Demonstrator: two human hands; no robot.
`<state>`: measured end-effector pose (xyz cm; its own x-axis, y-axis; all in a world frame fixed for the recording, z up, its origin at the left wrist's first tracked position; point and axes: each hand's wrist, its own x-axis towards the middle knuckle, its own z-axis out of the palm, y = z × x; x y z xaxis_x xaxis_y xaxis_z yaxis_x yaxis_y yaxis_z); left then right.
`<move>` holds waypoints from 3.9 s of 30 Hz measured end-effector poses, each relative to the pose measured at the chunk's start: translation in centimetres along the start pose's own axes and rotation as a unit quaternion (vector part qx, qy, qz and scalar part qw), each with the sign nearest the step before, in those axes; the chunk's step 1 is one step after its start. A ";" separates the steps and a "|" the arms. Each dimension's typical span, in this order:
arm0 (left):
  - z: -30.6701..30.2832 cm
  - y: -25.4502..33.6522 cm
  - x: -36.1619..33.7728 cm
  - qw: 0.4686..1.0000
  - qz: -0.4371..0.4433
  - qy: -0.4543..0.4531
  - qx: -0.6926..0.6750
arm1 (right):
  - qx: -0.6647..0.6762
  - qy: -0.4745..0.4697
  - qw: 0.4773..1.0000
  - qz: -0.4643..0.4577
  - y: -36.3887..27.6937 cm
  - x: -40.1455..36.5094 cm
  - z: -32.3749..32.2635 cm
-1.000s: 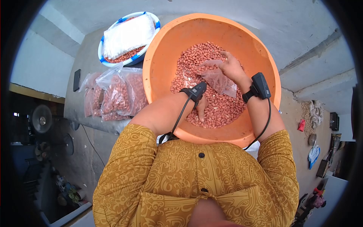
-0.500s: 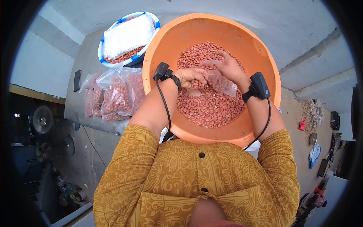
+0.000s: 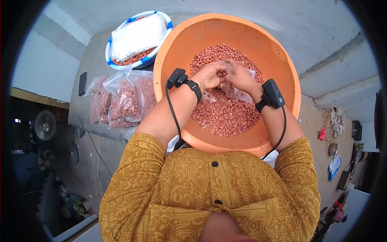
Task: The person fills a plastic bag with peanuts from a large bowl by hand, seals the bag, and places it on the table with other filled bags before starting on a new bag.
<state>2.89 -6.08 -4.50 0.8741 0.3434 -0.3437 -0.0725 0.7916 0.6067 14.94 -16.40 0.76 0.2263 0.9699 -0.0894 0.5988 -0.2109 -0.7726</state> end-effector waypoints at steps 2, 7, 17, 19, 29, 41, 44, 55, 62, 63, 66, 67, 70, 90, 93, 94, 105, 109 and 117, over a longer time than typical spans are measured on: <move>0.7 0.2 -0.2 0.999 0.000 -0.039 -0.022 | -0.014 0.011 1.000 -0.005 0.7 0.3 -0.2; 0.8 0.8 -0.6 0.933 0.062 0.204 0.289 | -0.003 0.046 0.999 0.023 1.9 1.0 -1.2; -0.6 -6.7 -0.9 0.603 0.022 -0.154 0.782 | 0.000 0.081 0.996 0.037 2.2 1.1 -1.6; 0.8 -8.4 -2.0 0.573 0.067 -0.192 0.794 | 0.001 0.075 0.997 0.035 2.1 1.2 -1.6; -0.6 -10.5 -0.3 0.547 -0.278 -0.331 0.717 | 0.015 0.071 0.997 0.017 2.4 1.2 -1.4; -0.4 1.4 -1.3 0.984 -0.096 -0.086 0.123 | 0.001 0.052 0.998 0.029 2.0 0.9 -1.4; -0.7 1.8 -0.7 0.995 -0.054 0.011 0.084 | -0.003 0.045 0.999 0.009 2.2 1.0 -0.7; 1.2 0.5 0.1 0.993 0.093 0.068 0.006 | 0.015 0.008 1.000 0.024 0.6 0.5 -0.5; 1.5 2.2 -1.4 0.997 0.073 0.013 -0.002 | 0.016 0.050 0.998 0.028 1.7 1.1 -1.0; 1.2 2.1 -1.2 0.988 0.086 0.094 0.083 | 0.012 0.053 0.998 0.043 1.5 0.9 -1.3; -0.5 2.0 -0.3 0.900 0.122 0.246 0.338 | 0.022 0.066 0.997 0.035 1.8 0.9 -1.7; -0.6 2.1 -0.2 0.872 0.025 0.208 0.443 | 0.025 0.070 0.996 0.039 1.7 0.8 -1.7; 0.1 1.0 -1.2 0.715 -0.206 0.069 0.664 | 0.024 0.081 0.996 0.041 1.7 0.8 -1.9; 0.7 -4.3 -1.1 0.759 -0.359 -0.248 0.483 | 0.041 0.072 0.996 0.030 2.2 0.9 -1.8; 0.2 0.0 -1.9 0.891 -0.268 -0.210 0.302 | 0.054 0.050 0.996 0.051 1.1 0.3 -2.2; -0.6 1.0 -1.7 0.920 -0.226 -0.187 0.258 | 0.051 0.048 0.997 0.046 1.4 0.5 -2.1; 0.4 0.8 -0.1 0.992 -0.012 0.070 0.109 | 0.048 0.001 0.999 0.026 1.3 0.7 -0.1; 1.4 0.5 0.0 0.989 0.042 0.137 0.046 | 0.042 0.001 0.999 0.020 0.5 0.3 0.6; 2.5 1.0 -0.8 0.995 0.031 0.068 0.066 | 0.139 0.011 0.990 0.028 0.2 0.2 -0.2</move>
<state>3.30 -6.83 -1.75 0.7959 0.4625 -0.3906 -0.0527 0.6958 0.7163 15.26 -16.28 0.69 0.2724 0.9539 -0.1262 0.3511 -0.2207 -0.9100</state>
